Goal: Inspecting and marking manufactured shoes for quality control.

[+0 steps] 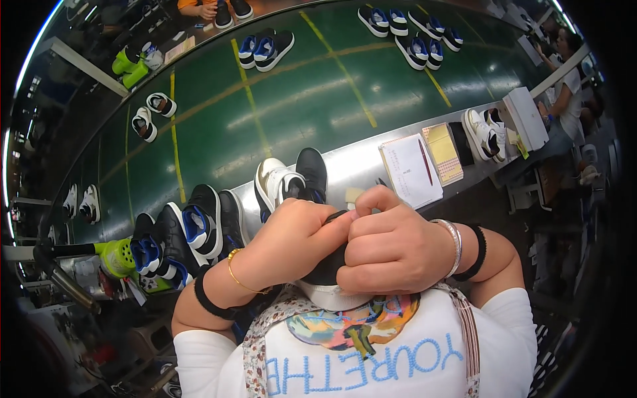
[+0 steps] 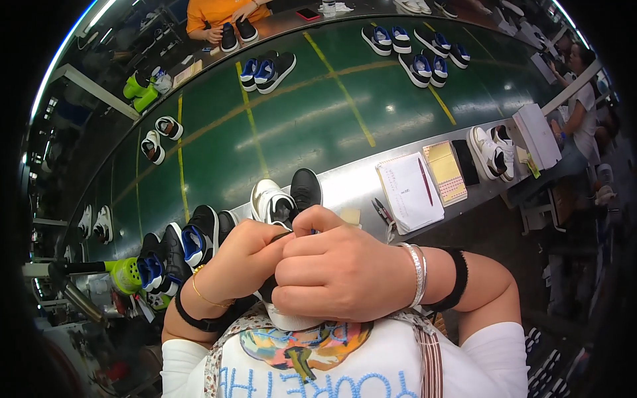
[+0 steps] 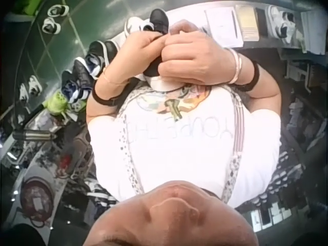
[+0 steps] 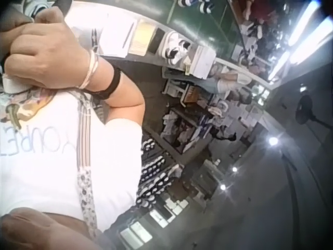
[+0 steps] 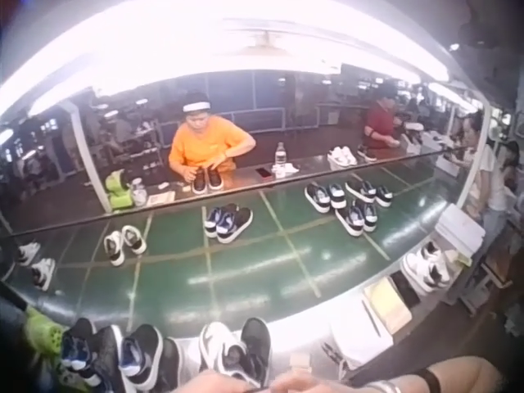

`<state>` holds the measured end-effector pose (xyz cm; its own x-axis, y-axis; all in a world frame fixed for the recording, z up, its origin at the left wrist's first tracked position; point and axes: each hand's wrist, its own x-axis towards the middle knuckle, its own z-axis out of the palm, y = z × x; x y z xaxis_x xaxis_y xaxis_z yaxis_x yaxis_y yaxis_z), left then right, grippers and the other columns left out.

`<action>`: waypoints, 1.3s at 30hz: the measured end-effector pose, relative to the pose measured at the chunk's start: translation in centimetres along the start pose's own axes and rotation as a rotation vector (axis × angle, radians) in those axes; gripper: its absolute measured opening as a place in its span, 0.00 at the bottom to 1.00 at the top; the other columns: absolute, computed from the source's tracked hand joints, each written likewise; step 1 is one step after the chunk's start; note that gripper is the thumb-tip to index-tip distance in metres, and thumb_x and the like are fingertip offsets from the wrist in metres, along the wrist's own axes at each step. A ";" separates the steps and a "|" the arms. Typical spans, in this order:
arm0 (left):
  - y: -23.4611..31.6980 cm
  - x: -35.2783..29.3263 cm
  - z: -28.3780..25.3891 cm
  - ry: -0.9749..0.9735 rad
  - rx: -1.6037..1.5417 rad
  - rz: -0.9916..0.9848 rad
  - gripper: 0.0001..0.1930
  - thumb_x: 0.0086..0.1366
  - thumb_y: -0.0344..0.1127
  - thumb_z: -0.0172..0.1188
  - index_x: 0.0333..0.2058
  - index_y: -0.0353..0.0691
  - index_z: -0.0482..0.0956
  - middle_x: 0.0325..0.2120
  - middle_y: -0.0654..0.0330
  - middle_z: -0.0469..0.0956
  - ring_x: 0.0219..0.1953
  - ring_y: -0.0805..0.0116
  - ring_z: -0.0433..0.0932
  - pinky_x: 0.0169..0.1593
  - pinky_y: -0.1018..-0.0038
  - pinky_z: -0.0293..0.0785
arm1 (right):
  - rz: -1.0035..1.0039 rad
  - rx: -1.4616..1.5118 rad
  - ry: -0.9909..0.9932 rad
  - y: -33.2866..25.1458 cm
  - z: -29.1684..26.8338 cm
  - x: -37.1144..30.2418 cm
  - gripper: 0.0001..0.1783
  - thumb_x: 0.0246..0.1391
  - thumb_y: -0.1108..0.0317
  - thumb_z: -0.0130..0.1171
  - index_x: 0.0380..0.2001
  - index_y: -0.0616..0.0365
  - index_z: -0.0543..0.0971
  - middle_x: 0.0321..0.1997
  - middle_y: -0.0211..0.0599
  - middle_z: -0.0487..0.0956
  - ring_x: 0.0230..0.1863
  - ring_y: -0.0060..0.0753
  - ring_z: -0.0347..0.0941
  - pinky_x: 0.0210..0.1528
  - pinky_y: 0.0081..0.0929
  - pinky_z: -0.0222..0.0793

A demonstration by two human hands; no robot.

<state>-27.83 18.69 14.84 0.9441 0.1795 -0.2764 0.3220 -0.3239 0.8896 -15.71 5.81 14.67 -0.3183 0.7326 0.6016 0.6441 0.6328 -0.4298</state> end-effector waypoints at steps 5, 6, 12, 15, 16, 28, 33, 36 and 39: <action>-0.3 0.2 -0.1 -0.037 0.009 -0.108 0.21 0.59 0.43 0.50 0.18 0.29 0.73 0.11 0.46 0.69 0.13 0.57 0.68 0.20 0.68 0.65 | 0.205 -0.010 -0.136 0.2 -1.7 -2.1 0.04 0.42 0.70 0.54 0.21 0.52 0.68 0.21 0.27 0.61 0.26 0.24 0.64 0.37 0.29 0.57; -0.2 0.2 0.0 -0.038 0.007 -0.112 0.21 0.59 0.43 0.50 0.18 0.29 0.73 0.11 0.46 0.69 0.13 0.57 0.68 0.20 0.68 0.65 | 0.206 -0.006 -0.136 -0.1 -1.5 -1.7 0.04 0.42 0.70 0.54 0.21 0.52 0.68 0.21 0.27 0.61 0.26 0.24 0.64 0.37 0.29 0.57; -0.1 0.3 -0.1 -0.067 0.097 -0.037 0.25 0.62 0.47 0.48 0.16 0.29 0.72 0.10 0.45 0.67 0.14 0.51 0.67 0.22 0.65 0.65 | 0.110 -0.022 -0.116 0.0 -1.3 -0.5 0.08 0.42 0.68 0.58 0.20 0.51 0.68 0.19 0.25 0.60 0.23 0.24 0.62 0.36 0.27 0.56; -0.3 0.3 -0.2 -0.063 0.070 -0.089 0.26 0.61 0.48 0.48 0.16 0.29 0.73 0.10 0.46 0.67 0.13 0.54 0.67 0.21 0.65 0.64 | 0.164 -0.026 -0.152 0.2 -1.8 -1.3 0.08 0.42 0.69 0.58 0.20 0.51 0.68 0.19 0.26 0.60 0.22 0.25 0.62 0.36 0.27 0.56; -0.1 0.4 -0.2 -0.086 0.088 -0.096 0.26 0.61 0.48 0.48 0.16 0.29 0.72 0.10 0.46 0.67 0.13 0.55 0.67 0.21 0.66 0.64 | 0.137 -0.032 -0.091 0.0 -1.4 -0.9 0.08 0.42 0.69 0.57 0.20 0.51 0.68 0.19 0.26 0.60 0.22 0.25 0.62 0.36 0.28 0.56; -0.1 -0.1 -0.2 -0.010 -0.086 -0.141 0.25 0.62 0.48 0.50 0.18 0.28 0.72 0.08 0.53 0.64 0.13 0.70 0.60 0.20 0.71 0.61 | 0.125 0.096 0.029 0.4 -0.4 -1.1 0.08 0.43 0.69 0.61 0.23 0.51 0.70 0.20 0.26 0.63 0.23 0.27 0.63 0.36 0.29 0.54; -1.1 -0.7 0.1 0.016 -0.167 -0.111 0.24 0.61 0.47 0.51 0.19 0.27 0.73 0.09 0.56 0.64 0.14 0.74 0.60 0.20 0.73 0.61 | 0.212 0.145 -0.003 1.1 -0.6 -3.1 0.07 0.43 0.69 0.61 0.24 0.51 0.71 0.22 0.25 0.66 0.24 0.27 0.64 0.36 0.29 0.54; -0.1 -0.5 -0.1 -0.011 -0.114 -0.128 0.24 0.61 0.47 0.51 0.20 0.27 0.73 0.09 0.56 0.64 0.14 0.73 0.60 0.20 0.73 0.61 | 0.176 0.175 0.045 0.8 -0.2 -1.6 0.07 0.44 0.69 0.61 0.25 0.52 0.71 0.22 0.25 0.67 0.24 0.27 0.64 0.36 0.29 0.54; -0.6 -0.6 -0.3 0.004 -0.100 -0.129 0.24 0.61 0.47 0.51 0.20 0.28 0.74 0.09 0.54 0.65 0.13 0.72 0.61 0.20 0.73 0.62 | 0.140 0.159 -0.004 1.1 -0.4 -1.5 0.07 0.45 0.68 0.60 0.25 0.52 0.71 0.22 0.25 0.66 0.24 0.27 0.64 0.38 0.29 0.53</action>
<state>-28.62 19.03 14.54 0.8952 0.2169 -0.3894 0.4316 -0.2035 0.8788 -14.26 5.29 13.55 -0.2364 0.8170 0.5260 0.5645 0.5561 -0.6100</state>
